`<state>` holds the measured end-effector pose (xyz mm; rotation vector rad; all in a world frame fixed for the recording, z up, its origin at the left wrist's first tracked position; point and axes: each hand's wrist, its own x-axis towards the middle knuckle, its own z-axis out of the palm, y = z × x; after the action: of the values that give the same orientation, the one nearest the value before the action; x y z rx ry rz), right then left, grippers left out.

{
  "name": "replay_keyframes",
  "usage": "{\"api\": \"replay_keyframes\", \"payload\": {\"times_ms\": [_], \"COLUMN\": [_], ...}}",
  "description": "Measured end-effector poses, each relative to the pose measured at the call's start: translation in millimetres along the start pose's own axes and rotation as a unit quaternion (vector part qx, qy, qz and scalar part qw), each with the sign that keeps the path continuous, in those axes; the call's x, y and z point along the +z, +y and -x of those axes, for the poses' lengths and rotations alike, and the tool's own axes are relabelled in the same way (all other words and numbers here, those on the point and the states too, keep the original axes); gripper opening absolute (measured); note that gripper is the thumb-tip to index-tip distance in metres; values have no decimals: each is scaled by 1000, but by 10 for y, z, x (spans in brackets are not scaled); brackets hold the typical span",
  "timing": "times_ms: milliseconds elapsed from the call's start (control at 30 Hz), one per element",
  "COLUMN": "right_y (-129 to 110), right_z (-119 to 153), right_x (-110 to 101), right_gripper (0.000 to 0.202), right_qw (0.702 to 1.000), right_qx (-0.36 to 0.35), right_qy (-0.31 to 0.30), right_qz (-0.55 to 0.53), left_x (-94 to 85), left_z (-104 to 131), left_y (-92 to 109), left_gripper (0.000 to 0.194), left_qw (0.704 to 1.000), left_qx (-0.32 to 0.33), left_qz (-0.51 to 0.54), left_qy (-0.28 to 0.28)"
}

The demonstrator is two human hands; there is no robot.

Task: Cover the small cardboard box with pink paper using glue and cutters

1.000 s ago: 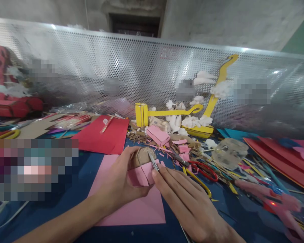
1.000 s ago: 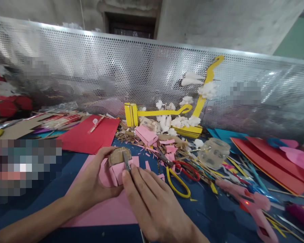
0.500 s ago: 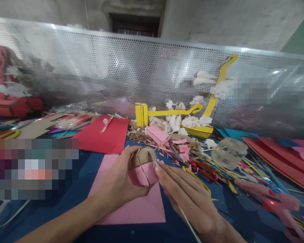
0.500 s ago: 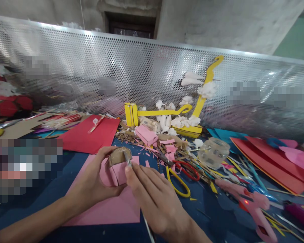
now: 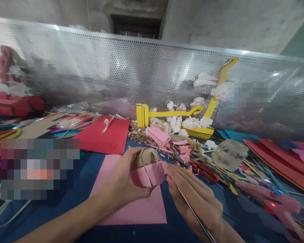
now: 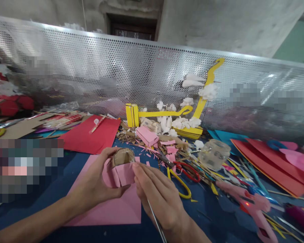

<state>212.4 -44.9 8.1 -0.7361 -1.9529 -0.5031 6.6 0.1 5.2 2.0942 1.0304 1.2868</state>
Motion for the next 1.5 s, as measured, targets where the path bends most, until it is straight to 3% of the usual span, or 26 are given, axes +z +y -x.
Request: {"api": "replay_keyframes", "payload": {"times_ms": [100, 333, 533, 833, 1033, 1167, 1267, 1367, 1500], "right_y": [-10, 18, 34, 68, 108, 46, 2, -4, 33], "right_z": [-1, 1, 3, -43, -110, -67, 29, 91, 25], "right_x": [11, -8, -6, -25, -110, -113, -91, -72, -86], "right_gripper": [52, 55, 58, 35, 36, 32, 27, 22, 20], "right_qw": [1000, 999, 998, 996, 996, 998, 982, 965, 955], "right_qx": [16, -34, -46, -64, -76, 22, 140, 194, 226], "right_qy": [16, -30, -31, -54, -38, 17, 67, 106, 70], "right_qz": [-12, 28, 37, 33, 5, -54, -106, -143, -180], "left_x": [5, 18, 9, 8, 35, 14, -32, -66, -82], "left_z": [0, 9, -12, 1, 18, 44, 52, 56, 57], "left_y": [-3, -8, 5, -23, -45, -45, -34, -26, -37], "left_gripper": [72, 71, 70, 72, 74, 78, 87, 93, 97], "left_qw": [1000, 1000, 1000, 1000, 1000, 999, 996, 992, 990], "left_qx": [5, 11, 0, 3, 19, 20, 37, 62, 76], "left_qz": [4, 8, 12, 3, -10, -24, -68, -97, -107], "left_qy": [-2, 3, -3, 2, 1, -19, -45, -46, -43]}}
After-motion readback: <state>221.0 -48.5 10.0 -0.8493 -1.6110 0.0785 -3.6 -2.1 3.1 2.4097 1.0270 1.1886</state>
